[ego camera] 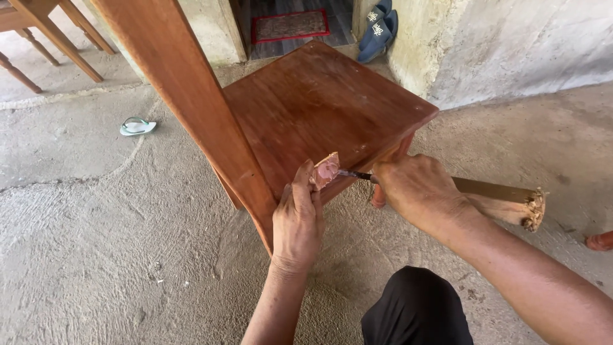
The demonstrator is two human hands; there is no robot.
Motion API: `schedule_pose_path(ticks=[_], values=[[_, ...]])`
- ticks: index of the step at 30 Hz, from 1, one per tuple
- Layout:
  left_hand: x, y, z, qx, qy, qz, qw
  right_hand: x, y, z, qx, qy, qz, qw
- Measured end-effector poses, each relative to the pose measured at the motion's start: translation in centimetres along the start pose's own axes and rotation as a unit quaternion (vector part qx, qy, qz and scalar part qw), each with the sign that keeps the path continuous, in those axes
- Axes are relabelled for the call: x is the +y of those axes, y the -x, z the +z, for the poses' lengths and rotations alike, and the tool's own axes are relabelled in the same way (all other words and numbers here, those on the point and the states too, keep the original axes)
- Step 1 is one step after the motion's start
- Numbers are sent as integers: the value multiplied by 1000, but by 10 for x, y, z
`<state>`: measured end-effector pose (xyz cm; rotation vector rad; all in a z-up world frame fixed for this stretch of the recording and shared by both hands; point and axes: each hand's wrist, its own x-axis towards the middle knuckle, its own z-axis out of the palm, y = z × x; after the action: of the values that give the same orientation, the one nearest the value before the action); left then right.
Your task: The recorder uses a chisel to scrape and clean the surface of a wooden chair.
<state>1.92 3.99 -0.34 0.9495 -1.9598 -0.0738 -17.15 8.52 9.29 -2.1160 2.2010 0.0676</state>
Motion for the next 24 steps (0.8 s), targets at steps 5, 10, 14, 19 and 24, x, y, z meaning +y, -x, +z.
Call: schedule_pose_path(ticks=[5,10,14,19,24], values=[[0,-2,0,-9,14,-3,1000,0,4,1,20,-5,-4,1000],[1,-3,0,-25,11,-6,1000,2,5,3,31,0,-10,999],[0,-4,0,-31,12,-6,999,0,9,-2,19,-7,-9,1000],[-4,-3,1,-33,15,3,999,8,4,18,12,-20,-19,1000],[-3,-4,-2,-32,21,10,999,1,9,11,-8,16,-27,999]])
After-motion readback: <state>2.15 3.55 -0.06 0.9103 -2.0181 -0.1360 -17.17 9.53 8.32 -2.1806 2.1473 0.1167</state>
